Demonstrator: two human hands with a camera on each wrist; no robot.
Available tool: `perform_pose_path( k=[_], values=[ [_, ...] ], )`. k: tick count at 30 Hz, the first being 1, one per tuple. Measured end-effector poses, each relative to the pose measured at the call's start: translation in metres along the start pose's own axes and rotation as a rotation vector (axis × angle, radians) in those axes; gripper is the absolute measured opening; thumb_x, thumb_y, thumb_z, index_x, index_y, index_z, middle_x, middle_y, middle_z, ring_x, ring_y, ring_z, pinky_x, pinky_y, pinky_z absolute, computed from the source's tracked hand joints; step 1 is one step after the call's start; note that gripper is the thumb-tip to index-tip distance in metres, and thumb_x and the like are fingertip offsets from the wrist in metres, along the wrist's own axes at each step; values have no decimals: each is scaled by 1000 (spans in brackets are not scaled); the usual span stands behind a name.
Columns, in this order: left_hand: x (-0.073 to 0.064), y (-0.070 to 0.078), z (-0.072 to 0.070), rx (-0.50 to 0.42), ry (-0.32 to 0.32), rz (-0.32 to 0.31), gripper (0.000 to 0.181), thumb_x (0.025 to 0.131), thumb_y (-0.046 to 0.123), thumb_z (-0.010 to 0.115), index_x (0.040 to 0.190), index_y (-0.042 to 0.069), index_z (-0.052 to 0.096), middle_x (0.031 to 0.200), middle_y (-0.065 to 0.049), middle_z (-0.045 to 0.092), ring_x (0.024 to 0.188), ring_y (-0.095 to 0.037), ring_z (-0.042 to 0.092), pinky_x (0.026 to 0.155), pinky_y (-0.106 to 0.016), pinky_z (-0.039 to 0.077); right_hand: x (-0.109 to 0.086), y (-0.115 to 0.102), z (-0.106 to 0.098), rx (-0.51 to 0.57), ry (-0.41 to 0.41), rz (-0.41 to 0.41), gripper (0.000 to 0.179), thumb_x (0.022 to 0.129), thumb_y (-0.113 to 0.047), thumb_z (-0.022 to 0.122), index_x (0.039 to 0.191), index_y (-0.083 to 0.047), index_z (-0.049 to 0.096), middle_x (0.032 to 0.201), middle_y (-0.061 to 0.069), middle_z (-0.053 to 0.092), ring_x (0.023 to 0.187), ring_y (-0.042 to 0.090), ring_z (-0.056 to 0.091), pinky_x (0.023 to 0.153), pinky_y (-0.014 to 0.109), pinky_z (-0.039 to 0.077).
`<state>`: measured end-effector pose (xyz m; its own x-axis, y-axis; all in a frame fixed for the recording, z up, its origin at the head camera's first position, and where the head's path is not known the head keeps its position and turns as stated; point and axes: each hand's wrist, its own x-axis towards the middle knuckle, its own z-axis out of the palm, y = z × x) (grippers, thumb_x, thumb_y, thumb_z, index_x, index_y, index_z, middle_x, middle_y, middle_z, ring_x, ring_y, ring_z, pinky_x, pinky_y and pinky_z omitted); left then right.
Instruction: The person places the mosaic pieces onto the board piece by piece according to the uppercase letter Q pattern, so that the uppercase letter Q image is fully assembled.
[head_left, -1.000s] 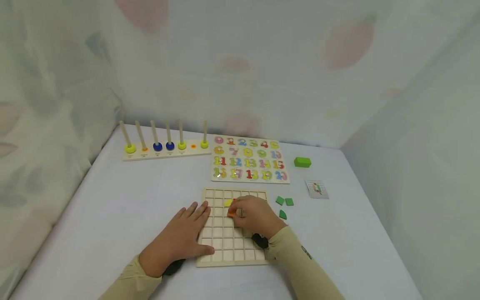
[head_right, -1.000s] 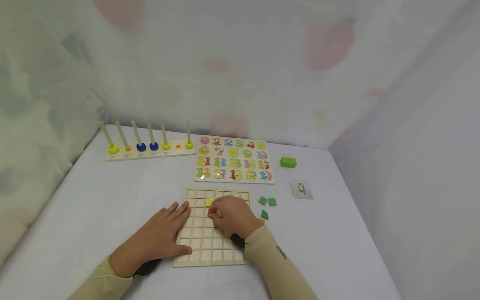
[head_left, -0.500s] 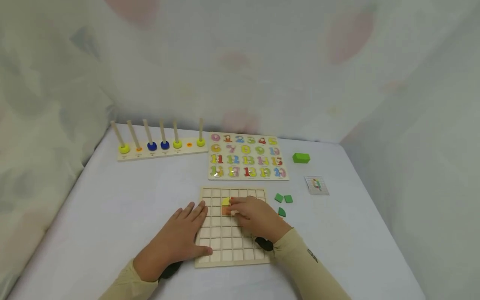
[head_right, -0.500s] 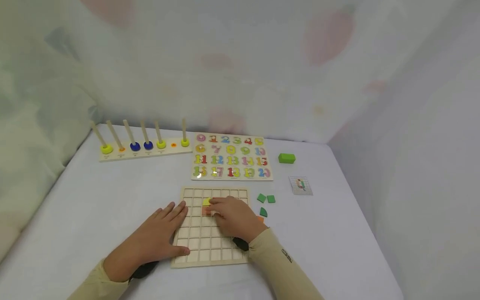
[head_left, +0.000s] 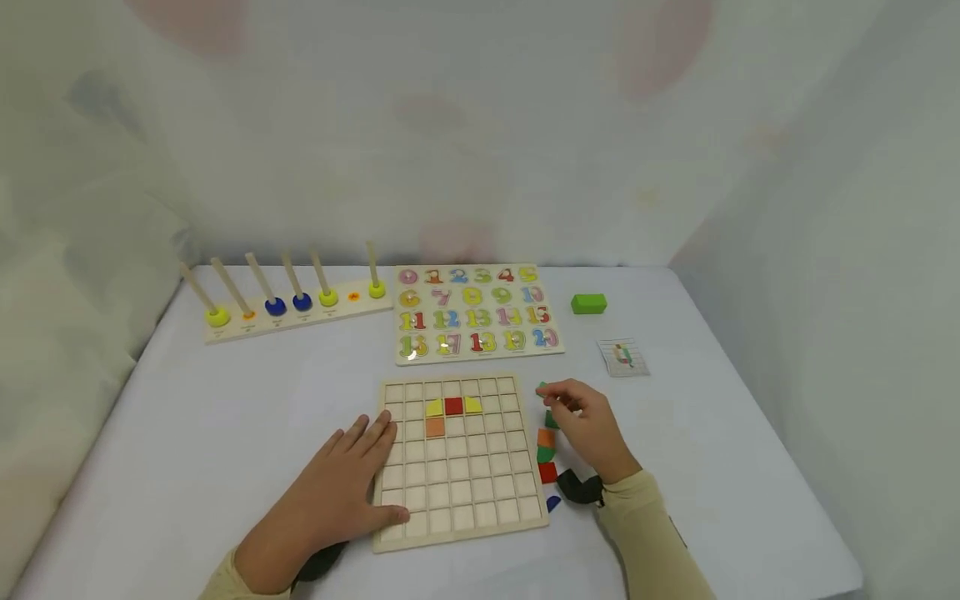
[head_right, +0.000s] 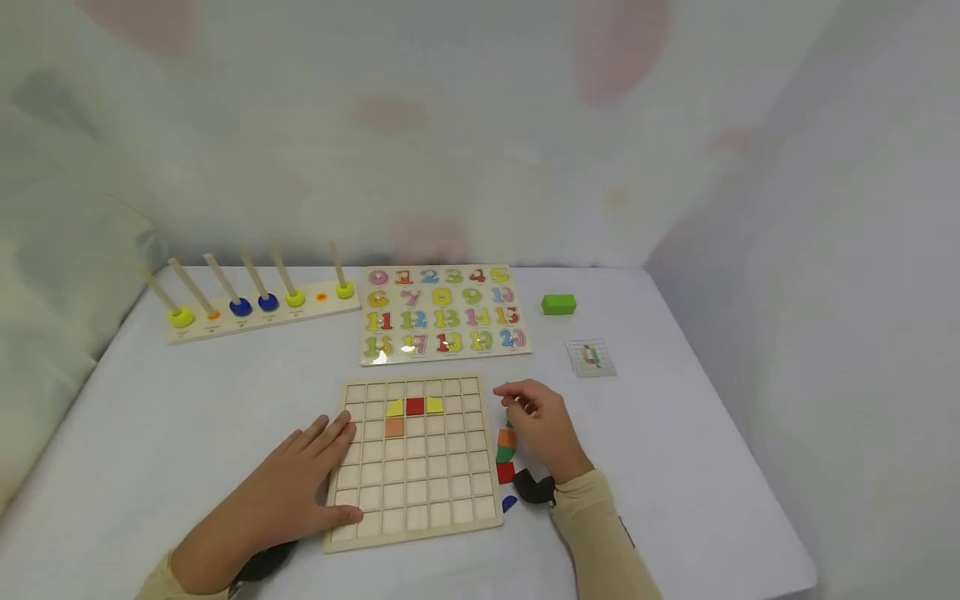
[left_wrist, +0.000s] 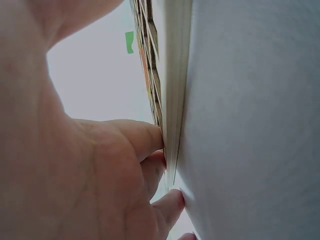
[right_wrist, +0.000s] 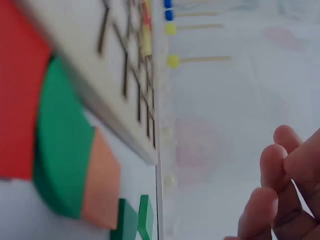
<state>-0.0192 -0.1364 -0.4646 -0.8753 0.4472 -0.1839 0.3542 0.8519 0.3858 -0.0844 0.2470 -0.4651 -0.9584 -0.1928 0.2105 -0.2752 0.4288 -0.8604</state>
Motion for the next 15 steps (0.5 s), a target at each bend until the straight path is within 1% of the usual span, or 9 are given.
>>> perform_pose_path(
  k=[2, 5, 8, 11, 15],
  values=[
    [-2, -1, 1, -5, 9, -6, 126, 82, 90, 62, 167, 2, 33, 175, -15, 24, 158, -46, 22, 121, -69, 24, 1, -1, 2, -76, -4, -48, 22, 100, 4, 64, 113, -3, 79, 104, 14, 75, 84, 19, 61, 73, 29, 53],
    [-4, -1, 2, -12, 6, -16, 126, 81, 90, 62, 167, 3, 33, 175, -14, 24, 158, -45, 21, 121, -68, 24, 2, -1, 5, -215, 9, -115, 21, 96, 5, 65, 107, -4, 81, 97, 6, 74, 80, 13, 58, 69, 29, 52],
    [-5, -2, 1, -15, 15, -13, 127, 81, 92, 60, 167, 2, 33, 175, -14, 24, 158, -46, 22, 121, -68, 25, 3, 0, 5, -290, 29, -146, 22, 94, 5, 65, 104, -6, 82, 93, 1, 73, 77, 10, 57, 65, 29, 51],
    [-4, -2, 1, -18, 15, -17, 127, 81, 92, 59, 168, 3, 32, 175, -13, 24, 159, -45, 22, 121, -68, 24, 4, 1, 5, -321, 33, -148, 22, 94, 3, 66, 104, -7, 82, 93, 0, 73, 77, 11, 57, 62, 29, 49],
    [1, -1, 0, -19, 4, -14, 126, 81, 92, 59, 168, 4, 32, 176, -12, 23, 159, -44, 21, 122, -68, 23, 2, 4, 2, -381, 49, -88, 22, 94, -1, 65, 103, -10, 83, 96, -3, 74, 77, 11, 57, 63, 30, 50]
  ],
)
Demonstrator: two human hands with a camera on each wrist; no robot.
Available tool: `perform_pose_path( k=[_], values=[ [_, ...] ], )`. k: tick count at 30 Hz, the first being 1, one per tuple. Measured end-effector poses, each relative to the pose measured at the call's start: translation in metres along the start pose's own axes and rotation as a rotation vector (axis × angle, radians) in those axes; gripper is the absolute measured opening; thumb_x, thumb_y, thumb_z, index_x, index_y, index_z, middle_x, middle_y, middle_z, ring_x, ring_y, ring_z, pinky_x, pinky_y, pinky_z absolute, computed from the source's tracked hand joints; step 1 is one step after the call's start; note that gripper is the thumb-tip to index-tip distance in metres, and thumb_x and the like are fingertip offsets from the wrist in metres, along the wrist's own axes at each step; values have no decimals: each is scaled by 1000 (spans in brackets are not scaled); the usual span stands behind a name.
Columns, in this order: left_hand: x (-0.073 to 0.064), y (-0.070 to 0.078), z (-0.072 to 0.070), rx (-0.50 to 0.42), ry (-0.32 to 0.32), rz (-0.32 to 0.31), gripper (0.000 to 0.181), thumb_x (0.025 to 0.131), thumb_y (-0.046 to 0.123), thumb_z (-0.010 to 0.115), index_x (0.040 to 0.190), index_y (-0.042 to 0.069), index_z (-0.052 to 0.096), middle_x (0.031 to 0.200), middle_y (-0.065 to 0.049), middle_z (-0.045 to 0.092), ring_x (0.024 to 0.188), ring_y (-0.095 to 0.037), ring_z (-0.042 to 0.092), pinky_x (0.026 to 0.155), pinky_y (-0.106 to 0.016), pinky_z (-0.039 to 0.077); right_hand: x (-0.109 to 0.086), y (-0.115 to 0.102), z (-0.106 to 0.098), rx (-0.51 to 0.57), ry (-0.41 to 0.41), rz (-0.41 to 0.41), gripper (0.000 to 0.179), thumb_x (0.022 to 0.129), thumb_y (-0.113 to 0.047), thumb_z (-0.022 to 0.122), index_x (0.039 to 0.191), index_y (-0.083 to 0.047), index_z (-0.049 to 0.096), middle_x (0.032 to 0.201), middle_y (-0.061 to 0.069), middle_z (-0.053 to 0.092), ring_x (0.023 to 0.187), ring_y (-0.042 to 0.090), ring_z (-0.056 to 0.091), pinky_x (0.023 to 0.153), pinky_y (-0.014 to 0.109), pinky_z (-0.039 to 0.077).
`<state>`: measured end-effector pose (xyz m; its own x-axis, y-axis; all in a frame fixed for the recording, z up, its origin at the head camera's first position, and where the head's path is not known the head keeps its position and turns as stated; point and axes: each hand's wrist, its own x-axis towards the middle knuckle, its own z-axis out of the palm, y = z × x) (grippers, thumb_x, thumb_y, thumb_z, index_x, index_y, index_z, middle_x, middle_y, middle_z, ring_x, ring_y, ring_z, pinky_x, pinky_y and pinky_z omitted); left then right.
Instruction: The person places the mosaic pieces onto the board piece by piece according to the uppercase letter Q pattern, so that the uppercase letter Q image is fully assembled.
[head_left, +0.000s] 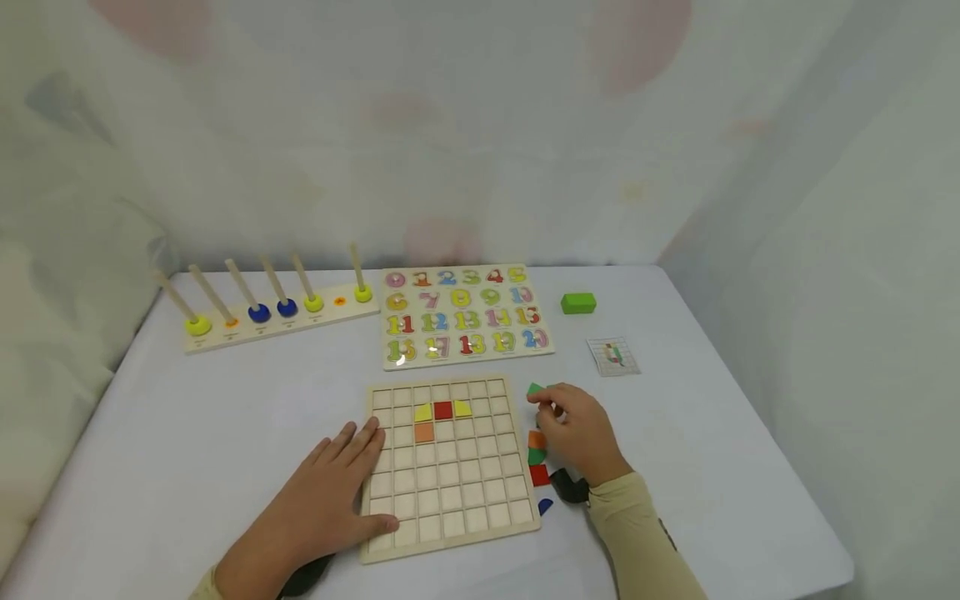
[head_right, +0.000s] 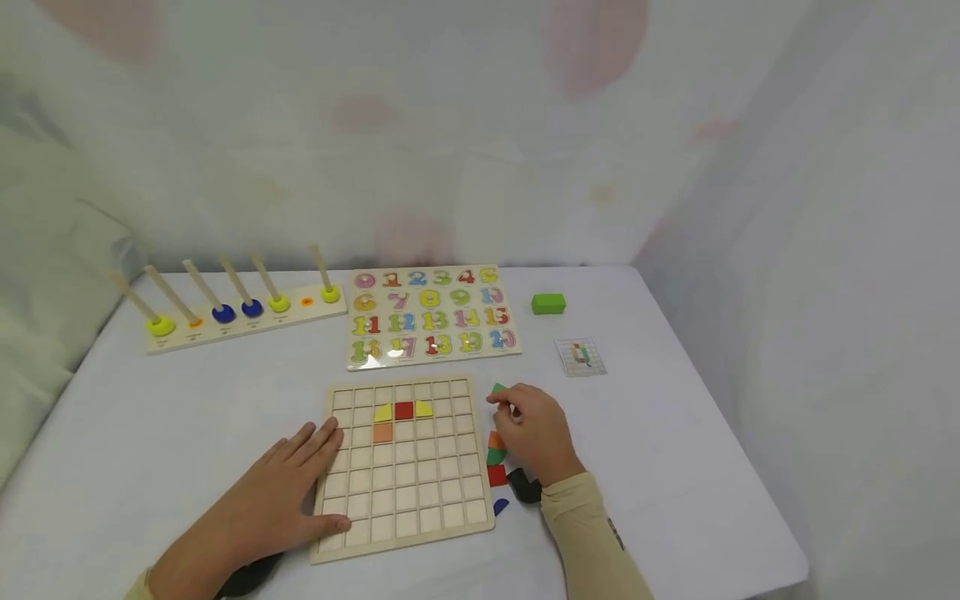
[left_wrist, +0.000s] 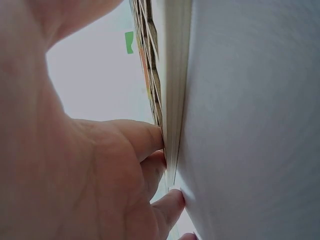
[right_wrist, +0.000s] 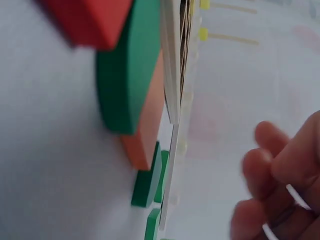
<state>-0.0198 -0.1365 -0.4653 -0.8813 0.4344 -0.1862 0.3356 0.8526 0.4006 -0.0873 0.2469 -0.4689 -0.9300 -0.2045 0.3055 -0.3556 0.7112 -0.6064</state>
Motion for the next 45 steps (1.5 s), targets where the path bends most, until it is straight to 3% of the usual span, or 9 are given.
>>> perform_pose_path(
  k=[6, 12, 15, 22, 27, 32, 39, 45],
  values=[
    [5, 3, 0, 6, -16, 21, 126, 82, 91, 58, 168, 3, 32, 175, -13, 23, 159, -45, 21, 122, -68, 23, -5, 8, -4, -82, -20, 163, 23, 96, -7, 64, 100, -16, 84, 95, -8, 72, 75, 13, 57, 66, 33, 52],
    [9, 6, -2, 12, -17, 38, 124, 83, 88, 61, 167, 1, 33, 174, -15, 25, 158, -46, 23, 121, -69, 24, -5, 15, -14, -16, -239, 266, 21, 94, -10, 65, 99, -22, 82, 94, -7, 68, 80, 17, 57, 72, 36, 51],
    [10, 6, -1, 16, -9, 46, 123, 84, 87, 62, 166, 1, 34, 174, -16, 26, 158, -46, 24, 121, -69, 25, -5, 18, -18, -15, -313, 258, 21, 90, -10, 66, 99, -23, 80, 92, -7, 66, 79, 16, 56, 72, 36, 50],
    [11, 8, -3, 15, -10, 43, 123, 83, 86, 65, 166, 1, 34, 174, -16, 26, 158, -46, 24, 121, -69, 25, -5, 19, -21, -100, -281, 230, 18, 89, -10, 71, 100, -20, 80, 90, -9, 62, 79, 15, 55, 72, 34, 50],
    [7, 3, 0, 22, 2, 36, 124, 83, 89, 62, 167, 2, 33, 174, -15, 25, 158, -46, 23, 121, -69, 24, -5, 16, -16, -20, -362, 220, 15, 88, -17, 80, 100, -26, 80, 90, -10, 63, 81, 14, 56, 72, 32, 51],
    [1, -2, 2, 25, 7, 20, 126, 81, 90, 61, 166, 2, 35, 174, -15, 25, 157, -47, 24, 121, -69, 24, -5, 9, -8, 30, -441, 156, 12, 91, -16, 82, 100, -24, 82, 91, -14, 66, 84, 12, 59, 76, 32, 53],
    [-1, -1, -1, 20, 11, 28, 125, 81, 90, 62, 166, 0, 36, 173, -17, 28, 156, -48, 26, 119, -70, 27, -2, 3, -8, -78, -366, 169, 9, 91, -20, 86, 98, -25, 82, 86, -17, 64, 81, 10, 58, 73, 32, 54],
    [0, 1, -1, 9, 11, 27, 125, 81, 88, 64, 166, 0, 35, 173, -17, 27, 156, -48, 25, 119, -70, 27, 2, 7, -14, -173, -151, 238, 17, 97, -13, 71, 107, -18, 84, 96, -10, 69, 80, 15, 56, 68, 33, 51]
  ],
)
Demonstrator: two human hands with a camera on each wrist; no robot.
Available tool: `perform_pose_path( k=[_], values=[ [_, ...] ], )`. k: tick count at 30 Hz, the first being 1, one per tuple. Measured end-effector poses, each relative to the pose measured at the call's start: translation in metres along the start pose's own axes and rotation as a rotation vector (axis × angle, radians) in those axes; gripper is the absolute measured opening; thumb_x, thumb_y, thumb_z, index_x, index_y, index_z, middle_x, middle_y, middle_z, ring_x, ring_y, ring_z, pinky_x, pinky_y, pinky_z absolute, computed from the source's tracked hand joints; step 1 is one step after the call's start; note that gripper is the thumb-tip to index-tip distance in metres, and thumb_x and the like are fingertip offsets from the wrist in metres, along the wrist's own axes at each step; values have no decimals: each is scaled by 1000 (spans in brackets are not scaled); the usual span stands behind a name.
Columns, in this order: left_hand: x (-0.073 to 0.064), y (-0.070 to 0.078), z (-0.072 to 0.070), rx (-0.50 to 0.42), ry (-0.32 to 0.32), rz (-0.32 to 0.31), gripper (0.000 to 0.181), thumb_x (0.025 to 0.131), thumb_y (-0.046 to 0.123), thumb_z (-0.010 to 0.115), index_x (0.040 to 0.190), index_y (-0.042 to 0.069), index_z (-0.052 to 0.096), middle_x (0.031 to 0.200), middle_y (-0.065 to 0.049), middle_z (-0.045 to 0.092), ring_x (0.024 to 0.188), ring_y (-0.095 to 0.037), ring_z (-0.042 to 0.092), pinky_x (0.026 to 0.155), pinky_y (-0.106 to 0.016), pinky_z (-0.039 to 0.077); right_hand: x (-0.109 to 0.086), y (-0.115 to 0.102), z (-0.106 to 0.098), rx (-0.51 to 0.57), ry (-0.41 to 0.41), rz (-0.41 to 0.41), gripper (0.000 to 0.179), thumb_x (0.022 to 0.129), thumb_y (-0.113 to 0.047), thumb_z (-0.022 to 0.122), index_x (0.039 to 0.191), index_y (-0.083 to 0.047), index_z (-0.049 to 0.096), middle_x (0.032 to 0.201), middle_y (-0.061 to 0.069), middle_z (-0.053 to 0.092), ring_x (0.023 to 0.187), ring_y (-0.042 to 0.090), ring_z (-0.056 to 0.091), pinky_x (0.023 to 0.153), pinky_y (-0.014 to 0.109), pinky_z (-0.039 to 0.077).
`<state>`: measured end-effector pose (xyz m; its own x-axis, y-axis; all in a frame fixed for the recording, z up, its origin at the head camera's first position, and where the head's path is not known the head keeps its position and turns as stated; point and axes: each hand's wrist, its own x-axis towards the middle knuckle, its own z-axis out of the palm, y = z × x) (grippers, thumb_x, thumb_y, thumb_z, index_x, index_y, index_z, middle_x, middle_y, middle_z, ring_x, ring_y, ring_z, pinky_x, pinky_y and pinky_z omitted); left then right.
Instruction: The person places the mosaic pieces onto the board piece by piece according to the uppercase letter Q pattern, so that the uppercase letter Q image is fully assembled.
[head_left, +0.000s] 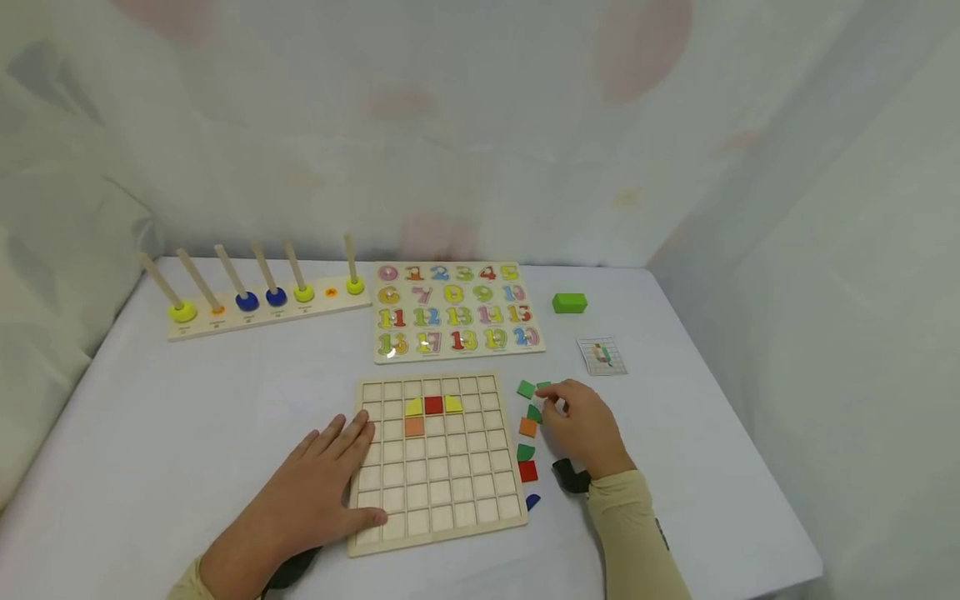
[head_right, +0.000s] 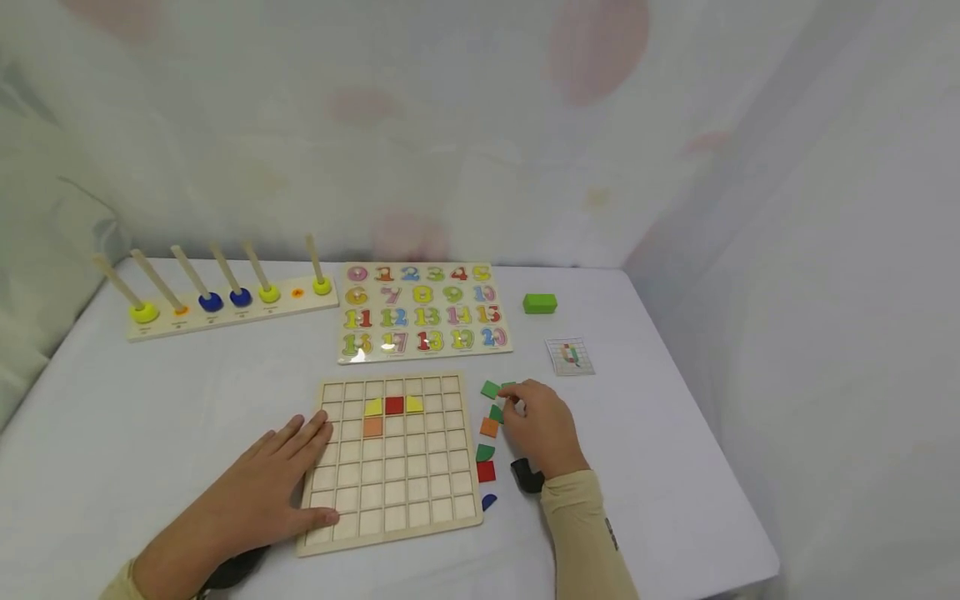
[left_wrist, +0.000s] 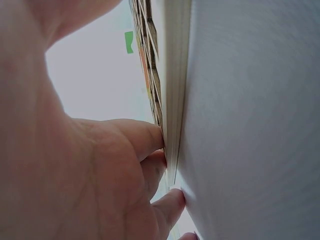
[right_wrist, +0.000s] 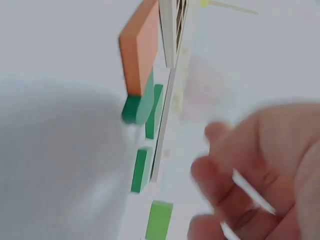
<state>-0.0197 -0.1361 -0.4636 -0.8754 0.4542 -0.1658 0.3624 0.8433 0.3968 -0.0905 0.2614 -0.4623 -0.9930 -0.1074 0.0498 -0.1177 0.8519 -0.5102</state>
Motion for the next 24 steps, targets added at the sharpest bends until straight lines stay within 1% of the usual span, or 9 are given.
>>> perform_pose_path(
  k=[3, 5, 7, 9, 11, 13, 16, 18, 24],
  values=[
    [0, -1, 0, 2, 4, 1, 125, 82, 88, 64, 166, 0, 35, 173, -17, 28, 156, -48, 26, 119, -70, 27, 2, 2, -1, -19, 80, 55, 24, 96, -10, 67, 114, -15, 84, 108, -2, 73, 84, 20, 58, 68, 36, 52],
    [0, -2, 0, 3, 7, 2, 125, 81, 88, 64, 166, 0, 36, 173, -17, 28, 156, -48, 26, 119, -70, 27, 4, 3, -1, -44, 96, 68, 30, 96, -9, 67, 121, -13, 82, 120, 5, 73, 95, 27, 63, 76, 43, 56],
    [0, -2, 0, 1, 6, 3, 125, 81, 89, 64, 165, 0, 36, 173, -17, 28, 156, -48, 26, 119, -70, 27, 4, 5, 1, -89, 55, 68, 38, 97, -11, 67, 133, -12, 77, 136, 10, 68, 112, 36, 62, 89, 53, 56],
    [-1, -3, 1, -2, 2, 3, 125, 82, 89, 63, 166, 0, 36, 173, -17, 28, 156, -48, 26, 119, -70, 27, 4, 5, 3, -151, -22, 56, 45, 99, -13, 68, 143, -10, 70, 149, 13, 61, 125, 44, 57, 98, 62, 51],
    [-1, -3, 1, -3, -3, 3, 125, 82, 89, 62, 166, 0, 35, 173, -17, 28, 156, -48, 26, 119, -70, 27, 4, 6, 5, -205, -96, 38, 50, 101, -16, 68, 150, -10, 64, 154, 14, 56, 131, 47, 52, 103, 66, 46],
    [-2, -3, 1, -1, -4, 2, 125, 82, 89, 62, 166, 0, 35, 173, -17, 28, 156, -48, 26, 119, -70, 27, 5, 6, 8, -249, -117, 25, 47, 102, -18, 70, 148, -10, 66, 151, 13, 59, 128, 46, 55, 101, 64, 49],
    [-1, -2, 0, 4, 1, -1, 125, 82, 89, 62, 166, 1, 35, 173, -16, 28, 156, -47, 26, 119, -70, 27, 6, 6, 8, -275, -61, 21, 36, 99, -19, 77, 134, -12, 77, 138, 8, 69, 119, 40, 60, 95, 58, 54],
    [0, -1, -1, 6, 5, -2, 124, 82, 89, 63, 166, 1, 35, 173, -16, 28, 157, -47, 26, 120, -69, 27, 6, 6, 6, -273, -25, 21, 29, 96, -17, 82, 124, -11, 82, 129, 7, 74, 113, 37, 64, 91, 54, 57],
    [1, 1, -2, 3, -4, -5, 124, 82, 87, 65, 166, 1, 35, 173, -17, 27, 157, -47, 25, 120, -70, 26, 2, 1, 4, -233, 21, 4, 18, 92, -19, 86, 108, -11, 86, 113, 5, 79, 102, 29, 70, 84, 47, 60]
  ],
)
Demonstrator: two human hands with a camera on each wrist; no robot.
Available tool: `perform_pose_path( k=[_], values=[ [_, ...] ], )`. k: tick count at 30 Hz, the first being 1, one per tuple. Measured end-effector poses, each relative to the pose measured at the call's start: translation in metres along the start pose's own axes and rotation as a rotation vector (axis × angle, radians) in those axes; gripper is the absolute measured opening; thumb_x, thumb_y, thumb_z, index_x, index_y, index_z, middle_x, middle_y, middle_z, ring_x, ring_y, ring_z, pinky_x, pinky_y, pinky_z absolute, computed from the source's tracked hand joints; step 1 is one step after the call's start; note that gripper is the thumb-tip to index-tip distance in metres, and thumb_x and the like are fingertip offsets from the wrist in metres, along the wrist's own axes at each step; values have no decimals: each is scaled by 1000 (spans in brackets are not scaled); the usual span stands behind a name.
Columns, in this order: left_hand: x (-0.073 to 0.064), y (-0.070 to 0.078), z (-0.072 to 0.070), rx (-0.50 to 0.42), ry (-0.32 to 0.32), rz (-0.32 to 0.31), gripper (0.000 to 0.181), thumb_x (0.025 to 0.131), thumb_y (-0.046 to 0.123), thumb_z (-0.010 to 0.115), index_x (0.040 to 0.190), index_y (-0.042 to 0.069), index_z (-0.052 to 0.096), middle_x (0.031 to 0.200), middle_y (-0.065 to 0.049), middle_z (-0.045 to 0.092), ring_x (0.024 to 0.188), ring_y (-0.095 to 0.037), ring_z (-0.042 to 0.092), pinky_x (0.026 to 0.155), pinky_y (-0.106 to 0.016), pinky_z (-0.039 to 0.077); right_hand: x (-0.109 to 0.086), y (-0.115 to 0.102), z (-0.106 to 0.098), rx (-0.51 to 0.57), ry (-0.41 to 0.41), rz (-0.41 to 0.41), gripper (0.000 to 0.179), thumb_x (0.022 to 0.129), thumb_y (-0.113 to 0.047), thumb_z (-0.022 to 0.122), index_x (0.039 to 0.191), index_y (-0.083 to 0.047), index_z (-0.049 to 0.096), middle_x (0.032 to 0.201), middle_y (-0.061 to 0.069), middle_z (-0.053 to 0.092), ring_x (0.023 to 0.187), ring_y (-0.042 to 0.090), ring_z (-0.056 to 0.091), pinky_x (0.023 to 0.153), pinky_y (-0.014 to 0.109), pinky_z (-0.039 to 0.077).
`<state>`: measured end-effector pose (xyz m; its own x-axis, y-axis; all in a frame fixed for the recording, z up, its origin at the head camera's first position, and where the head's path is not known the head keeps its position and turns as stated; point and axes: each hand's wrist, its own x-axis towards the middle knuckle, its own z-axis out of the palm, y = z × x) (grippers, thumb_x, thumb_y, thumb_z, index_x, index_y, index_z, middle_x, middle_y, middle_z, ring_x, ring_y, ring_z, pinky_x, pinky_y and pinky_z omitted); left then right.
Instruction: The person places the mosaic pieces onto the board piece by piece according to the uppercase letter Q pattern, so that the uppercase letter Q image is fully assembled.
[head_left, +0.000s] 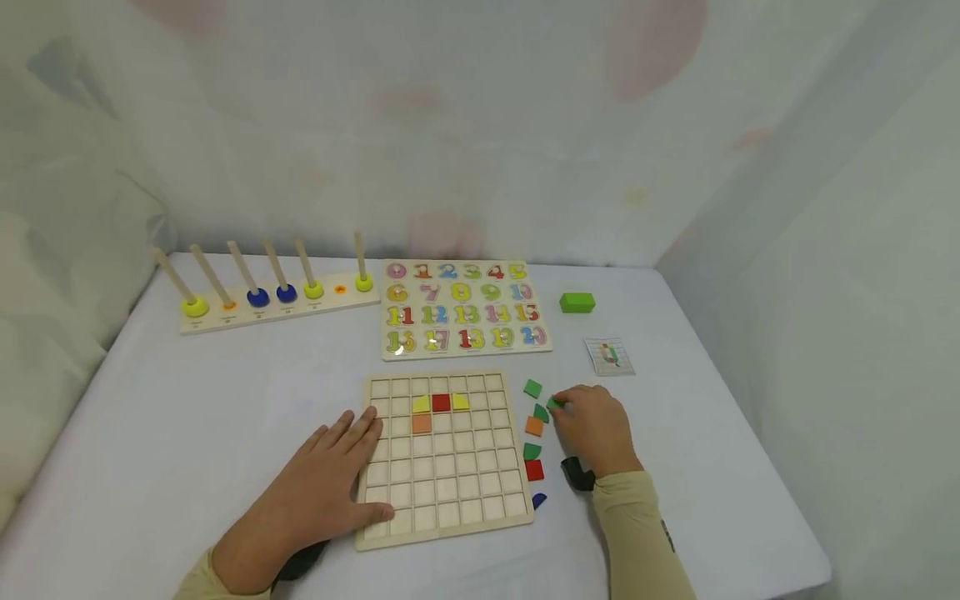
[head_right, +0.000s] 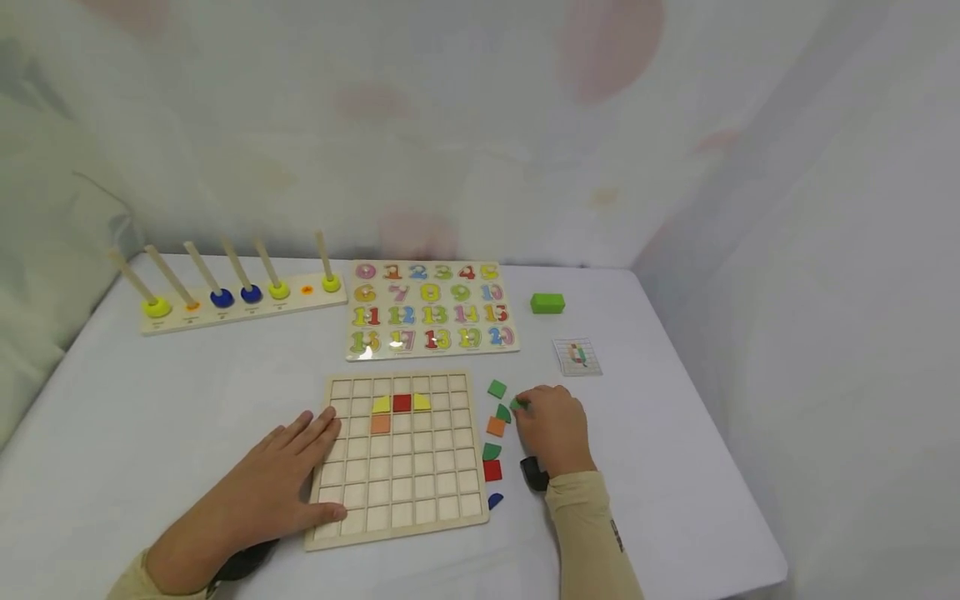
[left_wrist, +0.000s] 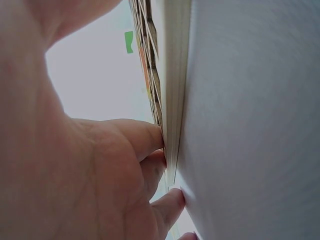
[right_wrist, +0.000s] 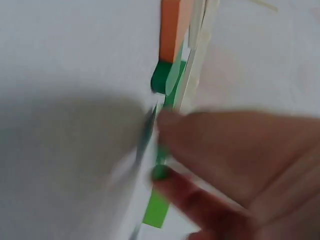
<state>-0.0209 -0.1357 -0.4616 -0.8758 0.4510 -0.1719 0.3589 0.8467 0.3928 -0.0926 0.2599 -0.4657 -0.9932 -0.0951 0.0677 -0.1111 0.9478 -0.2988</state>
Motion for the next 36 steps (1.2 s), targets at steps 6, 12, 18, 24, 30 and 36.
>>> perform_pose_path(
  k=[6, 12, 18, 24, 30, 36],
  values=[
    [-2, -1, 3, 3, -14, -11, 125, 81, 88, 65, 166, 1, 35, 173, -17, 27, 157, -48, 26, 119, -70, 26, -2, -45, 12, 107, -8, -377, 9, 92, -20, 87, 99, -14, 85, 101, -3, 80, 94, 19, 71, 83, 38, 59],
    [2, 0, 6, 3, -14, -20, 125, 81, 88, 65, 167, 2, 34, 174, -15, 25, 158, -46, 24, 121, -69, 25, 6, -83, 24, -12, -67, -626, 8, 91, -25, 89, 97, -21, 88, 105, -7, 79, 88, 16, 66, 74, 26, 54],
    [1, 0, 4, 13, -24, -29, 126, 80, 89, 65, 166, 2, 35, 174, -16, 26, 157, -47, 24, 120, -70, 26, 10, -91, 22, -31, -170, -634, 12, 96, -21, 84, 108, -20, 88, 112, -5, 76, 94, 18, 66, 77, 27, 56],
    [-12, -4, 5, 6, -38, -50, 127, 80, 90, 64, 165, 0, 36, 173, -17, 28, 156, -48, 26, 119, -71, 27, 3, -77, 20, 164, -263, -442, 25, 106, -24, 69, 127, -17, 81, 128, -3, 72, 119, 21, 65, 99, 40, 56],
    [-17, -4, 2, -6, -16, -53, 124, 81, 88, 64, 165, 0, 36, 173, -16, 29, 156, -47, 26, 120, -70, 26, 12, -38, 10, 366, -86, -91, 21, 105, -17, 70, 122, -15, 81, 126, -3, 72, 109, 20, 65, 90, 43, 57],
    [-18, -2, 3, -18, -21, -59, 126, 81, 89, 64, 166, 0, 36, 173, -16, 28, 157, -47, 25, 120, -70, 25, -26, -55, -39, 746, -101, -412, 18, 110, -17, 62, 113, -10, 78, 107, -1, 74, 95, 16, 64, 85, 34, 55]
  ],
)
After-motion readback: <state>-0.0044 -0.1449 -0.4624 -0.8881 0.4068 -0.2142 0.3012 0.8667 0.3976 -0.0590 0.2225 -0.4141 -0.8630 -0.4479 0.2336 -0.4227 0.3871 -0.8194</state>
